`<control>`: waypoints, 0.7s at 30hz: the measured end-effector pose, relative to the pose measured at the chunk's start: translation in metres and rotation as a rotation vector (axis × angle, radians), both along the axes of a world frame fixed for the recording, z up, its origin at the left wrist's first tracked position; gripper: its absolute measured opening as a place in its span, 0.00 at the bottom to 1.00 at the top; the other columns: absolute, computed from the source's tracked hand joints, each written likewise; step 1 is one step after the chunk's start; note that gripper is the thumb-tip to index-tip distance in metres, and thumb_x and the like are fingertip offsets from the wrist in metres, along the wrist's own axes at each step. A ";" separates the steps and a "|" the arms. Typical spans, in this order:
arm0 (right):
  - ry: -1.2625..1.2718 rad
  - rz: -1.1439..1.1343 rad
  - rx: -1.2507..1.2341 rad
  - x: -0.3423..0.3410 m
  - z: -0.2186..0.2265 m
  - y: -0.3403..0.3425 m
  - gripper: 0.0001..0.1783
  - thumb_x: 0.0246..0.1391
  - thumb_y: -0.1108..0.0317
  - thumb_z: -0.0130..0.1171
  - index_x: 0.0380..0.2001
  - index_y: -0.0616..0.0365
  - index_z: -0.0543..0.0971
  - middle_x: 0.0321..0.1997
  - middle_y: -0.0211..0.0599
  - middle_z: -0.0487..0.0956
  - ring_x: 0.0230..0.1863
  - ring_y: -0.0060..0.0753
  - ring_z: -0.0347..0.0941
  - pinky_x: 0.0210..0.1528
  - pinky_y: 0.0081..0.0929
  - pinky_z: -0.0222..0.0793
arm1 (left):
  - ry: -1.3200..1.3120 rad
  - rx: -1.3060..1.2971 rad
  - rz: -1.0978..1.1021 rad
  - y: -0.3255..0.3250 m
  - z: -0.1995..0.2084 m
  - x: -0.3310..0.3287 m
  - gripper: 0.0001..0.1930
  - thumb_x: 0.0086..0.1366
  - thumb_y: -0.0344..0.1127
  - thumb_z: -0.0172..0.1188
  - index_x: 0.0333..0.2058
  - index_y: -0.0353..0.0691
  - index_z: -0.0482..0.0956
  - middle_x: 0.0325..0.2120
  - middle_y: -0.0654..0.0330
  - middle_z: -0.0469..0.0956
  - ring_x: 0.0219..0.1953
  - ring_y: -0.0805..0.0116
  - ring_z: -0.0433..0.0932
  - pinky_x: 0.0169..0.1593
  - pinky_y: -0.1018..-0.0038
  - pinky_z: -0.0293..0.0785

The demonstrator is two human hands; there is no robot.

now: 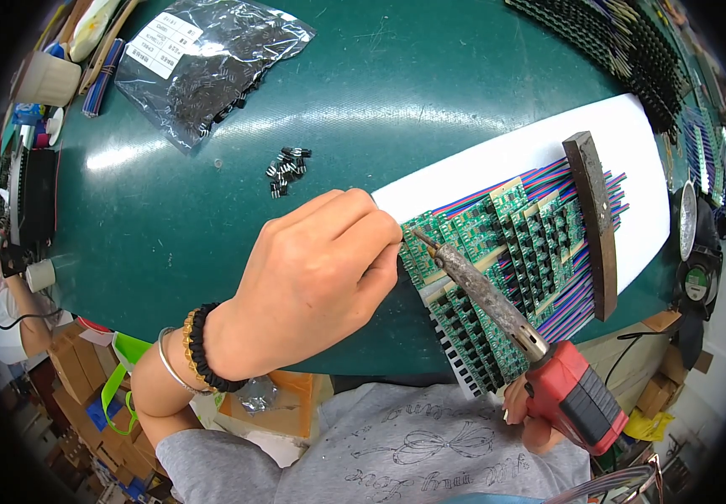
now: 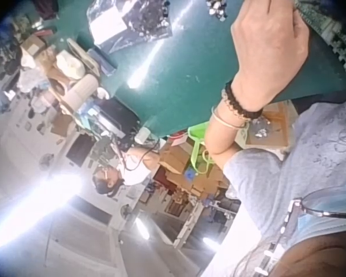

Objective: The person solders small electronic components onto a green circuit board using a soldering iron and soldering wire.

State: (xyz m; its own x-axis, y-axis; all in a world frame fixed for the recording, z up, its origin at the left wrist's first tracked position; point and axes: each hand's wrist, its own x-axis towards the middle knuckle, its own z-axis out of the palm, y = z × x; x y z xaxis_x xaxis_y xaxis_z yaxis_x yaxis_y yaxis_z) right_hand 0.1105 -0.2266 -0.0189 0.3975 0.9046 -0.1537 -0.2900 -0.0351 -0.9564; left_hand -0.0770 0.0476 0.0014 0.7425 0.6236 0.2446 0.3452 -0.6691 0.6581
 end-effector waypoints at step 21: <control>-0.002 0.028 -0.006 0.008 -0.003 -0.001 0.21 0.43 0.71 0.70 0.44 0.52 0.78 0.30 0.36 0.82 0.28 0.29 0.79 0.32 0.24 0.75 | 0.017 0.000 -0.010 0.000 0.003 0.000 0.07 0.49 0.18 0.65 0.28 0.33 0.79 0.24 0.58 0.76 0.24 0.66 0.78 0.27 0.74 0.76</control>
State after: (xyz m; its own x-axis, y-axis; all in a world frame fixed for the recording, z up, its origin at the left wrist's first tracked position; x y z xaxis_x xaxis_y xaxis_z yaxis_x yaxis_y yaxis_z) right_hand 0.1181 -0.2276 -0.0222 0.3727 0.9143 -0.1586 -0.2868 -0.0491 -0.9567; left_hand -0.0768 0.0479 0.0041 0.7526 0.6161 0.2323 0.3496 -0.6728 0.6520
